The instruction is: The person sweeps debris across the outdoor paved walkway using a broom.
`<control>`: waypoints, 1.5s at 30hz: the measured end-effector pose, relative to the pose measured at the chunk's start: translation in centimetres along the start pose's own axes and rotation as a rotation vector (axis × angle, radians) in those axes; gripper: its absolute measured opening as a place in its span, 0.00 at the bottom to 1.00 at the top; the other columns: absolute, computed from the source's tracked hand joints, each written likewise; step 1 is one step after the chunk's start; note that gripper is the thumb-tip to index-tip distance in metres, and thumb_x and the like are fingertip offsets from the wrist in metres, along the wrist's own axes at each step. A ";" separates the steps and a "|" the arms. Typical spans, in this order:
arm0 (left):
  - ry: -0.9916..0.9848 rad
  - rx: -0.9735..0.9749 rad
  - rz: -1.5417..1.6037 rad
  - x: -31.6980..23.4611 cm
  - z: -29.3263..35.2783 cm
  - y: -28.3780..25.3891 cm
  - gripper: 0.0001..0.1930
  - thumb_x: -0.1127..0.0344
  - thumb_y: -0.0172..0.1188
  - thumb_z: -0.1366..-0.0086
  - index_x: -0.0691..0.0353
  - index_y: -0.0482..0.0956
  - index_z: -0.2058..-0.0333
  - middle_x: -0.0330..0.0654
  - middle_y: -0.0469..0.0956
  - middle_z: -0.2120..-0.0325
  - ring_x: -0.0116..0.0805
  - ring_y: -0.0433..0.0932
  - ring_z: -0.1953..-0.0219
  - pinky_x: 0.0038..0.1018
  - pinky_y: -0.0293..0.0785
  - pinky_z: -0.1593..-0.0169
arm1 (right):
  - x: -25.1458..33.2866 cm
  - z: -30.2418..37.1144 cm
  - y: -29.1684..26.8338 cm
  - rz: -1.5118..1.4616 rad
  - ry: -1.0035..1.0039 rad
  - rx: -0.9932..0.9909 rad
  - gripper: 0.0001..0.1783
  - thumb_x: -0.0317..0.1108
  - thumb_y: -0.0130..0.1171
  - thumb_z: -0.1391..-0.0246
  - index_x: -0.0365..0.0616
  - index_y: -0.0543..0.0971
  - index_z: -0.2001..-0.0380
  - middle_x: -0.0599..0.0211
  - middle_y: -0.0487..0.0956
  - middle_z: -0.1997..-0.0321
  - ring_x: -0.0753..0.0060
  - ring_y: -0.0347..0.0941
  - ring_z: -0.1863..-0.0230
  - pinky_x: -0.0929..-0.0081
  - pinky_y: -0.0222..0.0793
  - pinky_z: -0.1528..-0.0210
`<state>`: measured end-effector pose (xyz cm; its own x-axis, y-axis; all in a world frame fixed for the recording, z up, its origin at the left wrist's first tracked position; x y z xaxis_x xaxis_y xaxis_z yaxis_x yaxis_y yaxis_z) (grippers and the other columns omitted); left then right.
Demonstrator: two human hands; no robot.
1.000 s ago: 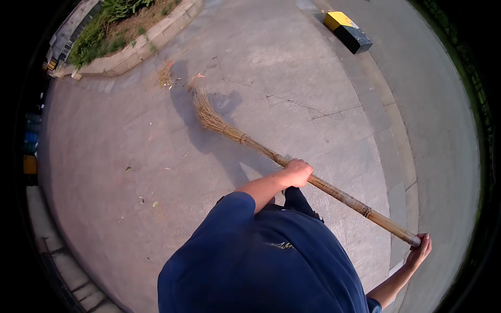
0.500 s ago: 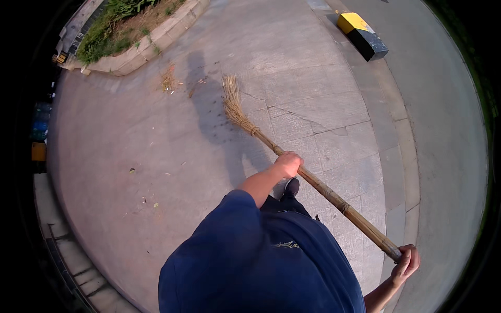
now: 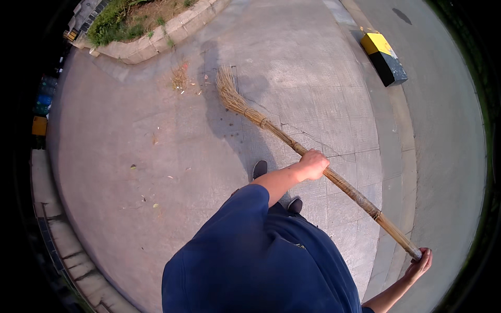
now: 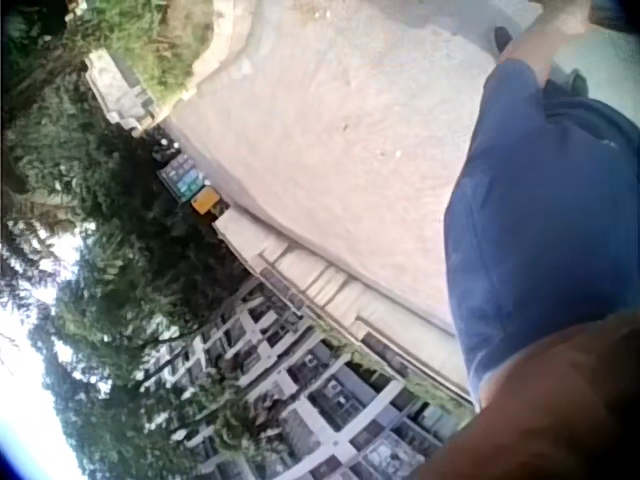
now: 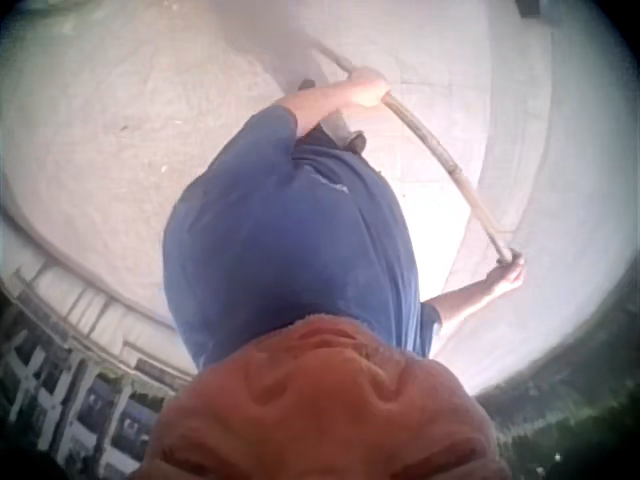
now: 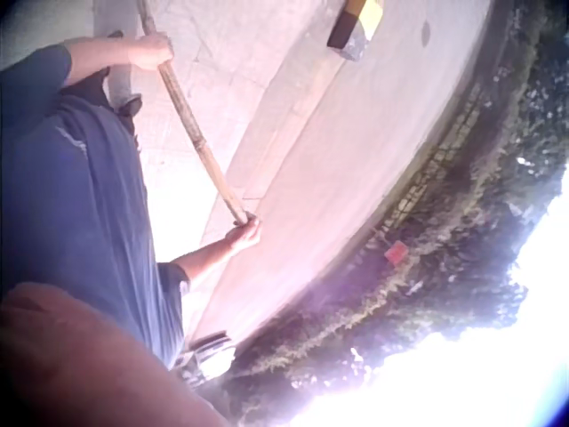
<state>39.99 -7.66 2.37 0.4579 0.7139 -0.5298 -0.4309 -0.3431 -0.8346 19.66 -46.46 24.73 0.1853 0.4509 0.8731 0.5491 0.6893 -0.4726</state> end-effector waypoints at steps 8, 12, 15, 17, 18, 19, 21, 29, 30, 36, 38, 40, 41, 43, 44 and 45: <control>-0.041 -0.145 0.171 10.5 0.7 -4.7 0.05 0.74 0.55 0.60 0.58 0.74 0.79 0.42 0.74 0.74 0.43 0.70 0.63 0.36 0.65 0.57 | 13.7 0.3 11.1 0.263 -0.408 0.191 0.18 0.38 0.38 0.43 0.40 0.67 0.82 0.73 0.60 0.84 0.83 0.51 0.83 0.84 0.44 0.83; -0.271 -0.133 0.153 17.8 11.6 -4.0 0.05 0.69 0.57 0.58 0.55 0.75 0.78 0.41 0.74 0.74 0.42 0.70 0.63 0.36 0.64 0.57 | 15.6 0.8 21.0 0.280 -0.350 0.476 0.18 0.36 0.40 0.46 0.37 0.68 0.85 0.65 0.66 0.87 0.75 0.60 0.85 0.76 0.53 0.81; -0.437 0.050 0.099 22.8 20.1 -4.6 0.05 0.70 0.54 0.57 0.55 0.75 0.76 0.43 0.74 0.74 0.44 0.70 0.63 0.37 0.65 0.58 | 13.3 3.0 29.2 0.141 -0.351 0.665 0.15 0.33 0.45 0.48 0.36 0.71 0.83 0.65 0.68 0.87 0.74 0.63 0.85 0.77 0.55 0.82; -0.569 0.195 0.015 24.2 24.2 -4.9 0.05 0.70 0.54 0.57 0.56 0.75 0.77 0.44 0.74 0.74 0.44 0.71 0.64 0.38 0.65 0.59 | 10.4 3.8 33.2 0.101 -0.127 0.800 0.17 0.35 0.45 0.45 0.35 0.74 0.80 0.68 0.68 0.87 0.81 0.62 0.87 0.81 0.57 0.84; -0.581 0.186 0.005 23.9 24.8 -5.2 0.05 0.70 0.54 0.57 0.56 0.75 0.77 0.44 0.74 0.74 0.44 0.71 0.64 0.38 0.65 0.59 | 8.8 3.3 34.4 0.051 -0.024 0.803 0.18 0.37 0.44 0.44 0.35 0.73 0.80 0.70 0.68 0.87 0.82 0.62 0.86 0.83 0.57 0.84; -0.615 0.162 0.005 23.4 25.3 -5.4 0.05 0.69 0.53 0.56 0.56 0.75 0.77 0.44 0.74 0.74 0.44 0.71 0.64 0.38 0.65 0.59 | 7.3 2.0 35.0 0.018 0.037 0.775 0.18 0.37 0.44 0.44 0.35 0.73 0.80 0.71 0.68 0.87 0.83 0.62 0.86 0.83 0.57 0.84; -0.667 0.143 0.005 22.7 26.1 -5.6 0.05 0.68 0.53 0.56 0.57 0.75 0.77 0.44 0.74 0.74 0.44 0.71 0.64 0.38 0.65 0.59 | 7.2 -0.3 35.5 0.015 0.032 0.765 0.19 0.38 0.43 0.44 0.35 0.73 0.81 0.71 0.68 0.86 0.83 0.61 0.86 0.83 0.57 0.84; -0.464 0.019 -0.032 21.6 15.1 -6.6 0.08 0.68 0.52 0.55 0.57 0.76 0.74 0.46 0.75 0.74 0.44 0.73 0.66 0.38 0.65 0.60 | 7.7 -8.8 33.8 -0.171 0.041 0.522 0.17 0.39 0.45 0.45 0.41 0.70 0.82 0.74 0.66 0.85 0.86 0.56 0.86 0.85 0.51 0.86; -0.449 0.064 -0.017 21.2 12.9 -7.0 0.07 0.67 0.52 0.55 0.56 0.76 0.74 0.45 0.75 0.74 0.43 0.73 0.65 0.37 0.65 0.59 | 5.9 -10.1 32.1 -0.123 0.079 0.512 0.17 0.39 0.44 0.45 0.41 0.70 0.82 0.74 0.66 0.84 0.86 0.56 0.86 0.85 0.51 0.87; -0.221 -0.068 -0.021 22.3 2.4 -12.5 0.05 0.70 0.55 0.56 0.57 0.76 0.76 0.43 0.75 0.74 0.41 0.72 0.64 0.34 0.64 0.57 | 9.5 -8.2 26.2 -0.003 -0.088 0.176 0.18 0.42 0.39 0.43 0.44 0.66 0.82 0.76 0.62 0.83 0.87 0.52 0.85 0.86 0.47 0.86; -0.150 -0.171 -0.010 24.2 0.1 -14.9 0.04 0.70 0.55 0.57 0.57 0.75 0.78 0.42 0.74 0.76 0.41 0.72 0.65 0.35 0.65 0.58 | 11.8 -6.7 26.5 0.067 -0.102 0.112 0.18 0.42 0.39 0.43 0.43 0.67 0.81 0.76 0.62 0.82 0.86 0.52 0.84 0.86 0.47 0.84; -0.097 -0.291 -0.023 27.0 -2.0 -17.9 0.05 0.74 0.55 0.57 0.59 0.75 0.77 0.42 0.74 0.74 0.41 0.71 0.62 0.33 0.65 0.55 | 15.1 -5.0 29.0 0.116 -0.134 0.063 0.18 0.42 0.39 0.43 0.42 0.67 0.81 0.75 0.62 0.82 0.86 0.52 0.83 0.85 0.47 0.83; -0.092 -0.298 -0.015 28.9 -2.5 -19.4 0.05 0.74 0.55 0.57 0.59 0.75 0.77 0.42 0.74 0.74 0.41 0.71 0.62 0.33 0.65 0.55 | 17.3 -4.0 31.0 0.183 -0.301 0.106 0.18 0.41 0.39 0.43 0.41 0.68 0.80 0.74 0.62 0.82 0.84 0.54 0.82 0.84 0.48 0.82; -0.178 -0.263 -0.018 32.6 -2.2 -21.1 0.09 0.74 0.52 0.55 0.57 0.77 0.73 0.41 0.75 0.69 0.39 0.69 0.57 0.31 0.62 0.50 | 22.6 -1.4 35.5 0.282 -0.575 0.215 0.17 0.39 0.39 0.43 0.37 0.68 0.79 0.68 0.65 0.80 0.76 0.58 0.80 0.79 0.52 0.78; -0.211 -0.216 0.012 34.4 -1.7 -22.0 0.09 0.74 0.51 0.54 0.57 0.76 0.73 0.41 0.74 0.67 0.39 0.68 0.56 0.31 0.60 0.48 | 25.5 -0.4 38.2 0.308 -0.621 0.247 0.17 0.38 0.39 0.43 0.37 0.68 0.79 0.66 0.65 0.80 0.74 0.59 0.80 0.78 0.53 0.78; -0.219 -0.222 0.021 35.8 -0.8 -22.6 0.09 0.74 0.51 0.54 0.57 0.76 0.73 0.41 0.74 0.67 0.39 0.68 0.56 0.31 0.60 0.48 | 28.0 0.0 40.4 0.330 -0.668 0.287 0.17 0.37 0.38 0.43 0.37 0.68 0.79 0.65 0.66 0.81 0.72 0.59 0.80 0.76 0.54 0.77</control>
<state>66.69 25.14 2.17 0.2620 0.8115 -0.5223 -0.2472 -0.4667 -0.8492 47.05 -5.98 30.03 -0.2756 0.8390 0.4691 0.3034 0.5390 -0.7858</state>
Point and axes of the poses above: each hand's wrist, its own z-axis away from the middle knuckle, its own y-axis out of the palm, x = y × z, the point moved 3 cm from there along -z, towards the middle knuckle
